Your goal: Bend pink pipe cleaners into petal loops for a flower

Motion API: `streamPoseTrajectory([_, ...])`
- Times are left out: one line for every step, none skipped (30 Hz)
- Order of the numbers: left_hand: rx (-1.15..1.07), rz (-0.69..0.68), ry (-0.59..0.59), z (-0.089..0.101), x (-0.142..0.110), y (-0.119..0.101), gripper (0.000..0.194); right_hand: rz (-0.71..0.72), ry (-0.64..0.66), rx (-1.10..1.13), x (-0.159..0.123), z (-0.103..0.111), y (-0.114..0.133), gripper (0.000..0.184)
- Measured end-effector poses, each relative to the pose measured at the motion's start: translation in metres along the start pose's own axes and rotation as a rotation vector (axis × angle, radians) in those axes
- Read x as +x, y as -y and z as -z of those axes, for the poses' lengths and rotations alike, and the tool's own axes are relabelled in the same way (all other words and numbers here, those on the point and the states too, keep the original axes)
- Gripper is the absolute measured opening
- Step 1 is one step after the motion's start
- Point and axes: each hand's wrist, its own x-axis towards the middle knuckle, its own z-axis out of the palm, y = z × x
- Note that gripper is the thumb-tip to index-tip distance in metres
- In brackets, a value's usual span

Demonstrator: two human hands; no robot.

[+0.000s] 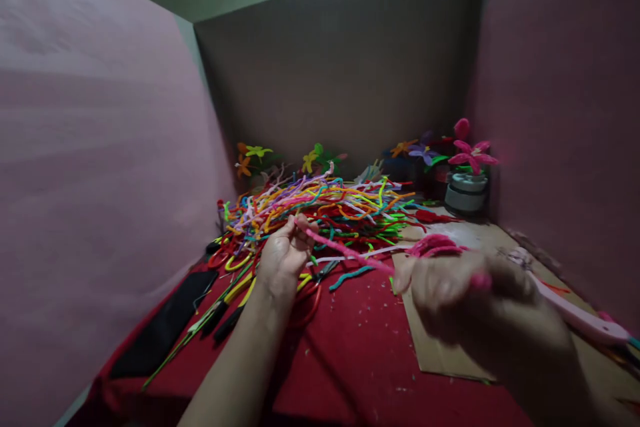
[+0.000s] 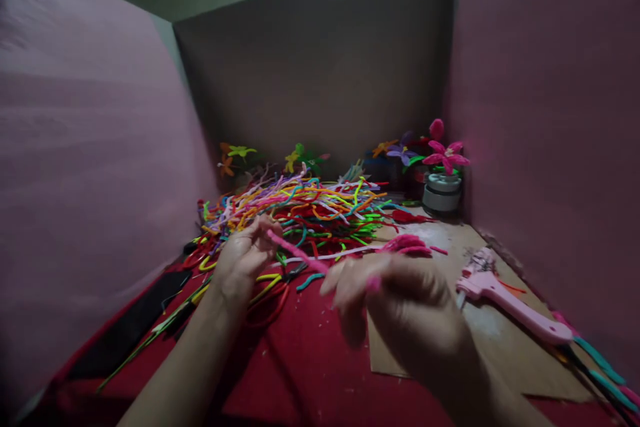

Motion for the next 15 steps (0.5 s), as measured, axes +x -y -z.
streamPoseTrajectory([-0.026,0.041,0.052,-0.001,-0.003,-0.002,0.028,0.001,0.037,-0.132,-0.008,-0.010,-0.003,0.018])
streamPoseTrajectory([-0.040,0.068,0.114,-0.002,-0.005,-0.004,0.029,0.010,0.076,-0.261,-0.016,-0.018,-0.007,0.014])
streamPoseTrajectory([-0.043,0.077,0.168,-0.002,-0.006,-0.006,0.030,0.076,0.122,-0.359,-0.023,-0.025,-0.015,0.016])
streamPoseTrajectory([-0.038,0.075,0.203,-0.003,-0.007,-0.008,0.031,0.159,0.174,-0.449,-0.029,-0.031,-0.024,0.020])
streamPoseTrajectory([-0.026,0.072,0.219,-0.004,-0.008,-0.010,0.030,0.262,0.230,-0.527,-0.035,-0.036,-0.034,0.025])
streamPoseTrajectory([-0.016,0.076,0.224,-0.004,-0.008,-0.012,0.030,0.348,0.325,-0.598,-0.040,-0.039,-0.045,0.029])
streamPoseTrajectory([-0.009,0.084,0.226,-0.004,-0.008,-0.014,0.030,0.382,0.382,-0.660,-0.045,-0.041,-0.055,0.030])
streamPoseTrajectory([-0.006,0.094,0.228,-0.004,-0.008,-0.015,0.030,0.409,0.418,-0.697,-0.050,-0.043,-0.064,0.030])
streamPoseTrajectory([-0.004,0.101,0.233,-0.004,-0.008,-0.016,0.030,0.437,0.430,-0.714,-0.055,-0.043,-0.070,0.031])
streamPoseTrajectory([-0.004,0.105,0.238,-0.004,-0.009,-0.017,0.030,0.426,0.439,-0.734,-0.059,-0.043,-0.074,0.031])
streamPoseTrajectory([-0.006,0.107,0.243,-0.003,-0.010,-0.017,0.031,0.395,0.441,-0.748,-0.063,-0.042,-0.074,0.029])
streamPoseTrajectory([-0.008,0.108,0.248,-0.003,-0.011,-0.016,0.031,0.341,0.422,-0.759,-0.067,-0.042,-0.072,0.026])
streamPoseTrajectory([-0.009,0.110,0.251,-0.002,-0.012,-0.015,0.030,0.264,0.395,-0.766,-0.070,-0.041,-0.067,0.023])
streamPoseTrajectory([-0.011,0.112,0.254,-0.001,-0.014,-0.014,0.030,0.178,0.362,-0.763,-0.073,-0.041,-0.061,0.020])
streamPoseTrajectory([-0.012,0.113,0.255,-0.001,-0.015,-0.012,0.030,0.094,0.319,-0.745,-0.075,-0.042,-0.054,0.019])
